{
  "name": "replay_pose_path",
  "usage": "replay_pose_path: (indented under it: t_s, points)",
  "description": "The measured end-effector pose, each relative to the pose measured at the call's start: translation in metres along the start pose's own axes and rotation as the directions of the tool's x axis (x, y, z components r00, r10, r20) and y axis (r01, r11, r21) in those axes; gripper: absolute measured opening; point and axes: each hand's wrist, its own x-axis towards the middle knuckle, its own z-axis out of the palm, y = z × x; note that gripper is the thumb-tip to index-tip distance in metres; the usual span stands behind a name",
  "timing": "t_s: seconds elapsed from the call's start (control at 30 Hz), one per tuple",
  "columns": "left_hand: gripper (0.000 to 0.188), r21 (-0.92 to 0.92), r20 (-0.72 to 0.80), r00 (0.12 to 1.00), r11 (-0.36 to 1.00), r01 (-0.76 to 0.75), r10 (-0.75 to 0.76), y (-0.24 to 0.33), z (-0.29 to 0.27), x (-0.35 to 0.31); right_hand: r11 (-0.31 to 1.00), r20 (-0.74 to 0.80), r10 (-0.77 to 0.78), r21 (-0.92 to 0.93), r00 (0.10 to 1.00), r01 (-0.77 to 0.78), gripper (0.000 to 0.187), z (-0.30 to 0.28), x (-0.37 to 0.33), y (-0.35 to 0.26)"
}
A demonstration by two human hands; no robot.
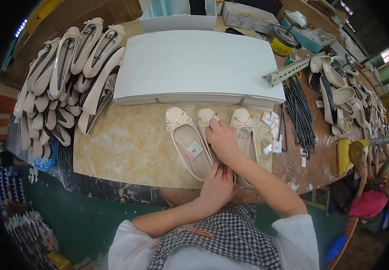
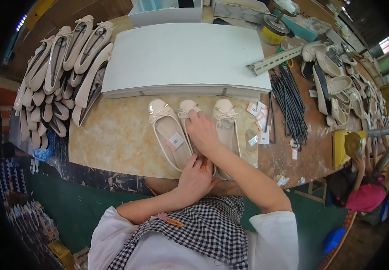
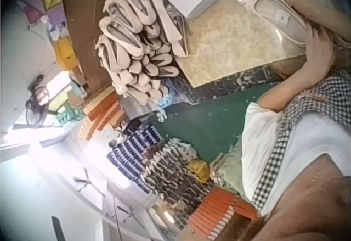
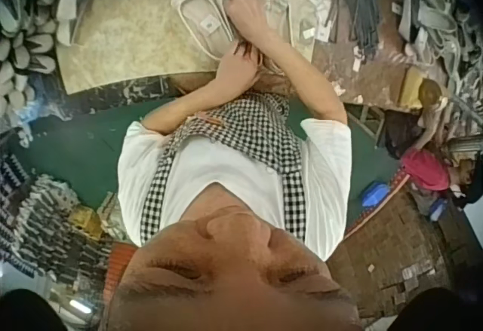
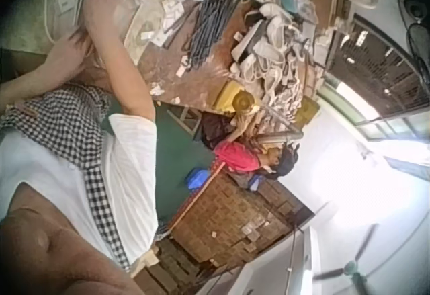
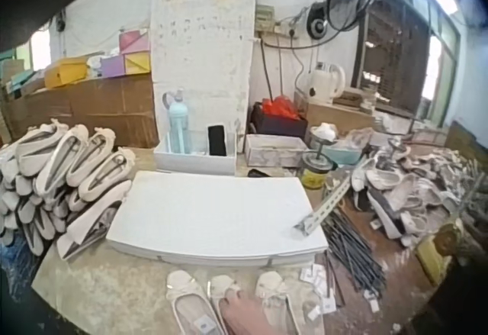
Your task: The person cleans beige high-heeled shoes with a white cloth and applies a small tag to each shoe. They then cut open a large sack to retrieve white tissue paper and wrap each shoe individually in the paper.
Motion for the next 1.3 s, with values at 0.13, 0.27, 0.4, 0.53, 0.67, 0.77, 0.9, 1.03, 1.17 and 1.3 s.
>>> replay_pose_path:
  t_s: [0.13,0.27,0.4,0.53,0.67,0.77,0.9,1.03,1.17,1.3]
  points:
    - [0.078,0.100,0.032,0.999,0.995,0.019,-0.022,-0.001,0.006,-0.003,0.836,-0.139,-0.022,0.541,0.990,0.094,0.049,-0.026,-0.022,0.026]
    - [0.086,0.213,0.025,0.997,0.975,-0.070,0.066,-0.001,0.002,0.000,0.935,-0.207,0.117,0.352,0.971,-0.038,0.053,-0.018,0.007,0.035]
    - [0.055,-0.006,0.409,0.903,0.990,-0.138,0.128,-0.037,-0.041,0.048,0.933,-0.243,0.157,0.354,0.957,-0.063,0.052,-0.010,0.000,0.037]
    - [0.067,0.334,-0.493,0.870,0.927,0.172,0.016,-0.169,-0.090,0.164,0.854,-0.315,0.243,0.518,0.918,-0.048,0.045,-0.048,-0.058,0.045]
    - [0.056,0.223,-0.417,0.859,0.883,0.412,-0.296,-0.206,-0.071,0.181,0.775,-0.190,0.345,0.611,0.919,-0.165,0.041,-0.046,-0.109,0.049]
    - [0.036,-0.043,-0.386,0.877,0.955,0.292,-0.286,-0.184,-0.067,0.166,0.592,-0.127,0.447,0.784,0.886,-0.186,0.047,-0.056,-0.115,0.038]
    - [0.017,-0.274,-0.297,0.954,0.955,-0.115,0.029,-0.060,-0.089,0.088,-0.456,0.267,0.549,0.890,0.792,0.017,0.054,-0.063,-0.115,0.032]
    - [0.016,-0.365,-0.548,0.830,0.863,-0.349,0.104,-0.047,-0.099,0.046,-0.759,0.462,0.354,0.650,0.813,-0.038,0.054,-0.058,-0.098,-0.005]
    - [0.014,-0.495,-0.447,0.881,0.863,-0.098,-0.156,-0.049,-0.076,0.007,-0.048,0.436,0.001,0.899,0.900,-0.436,0.053,-0.071,-0.083,0.001]
    - [0.036,-0.836,-0.240,0.768,0.529,0.147,-0.593,-0.069,-0.081,0.015,0.531,-0.190,0.100,0.840,0.977,0.109,0.059,-0.091,-0.071,-0.049]
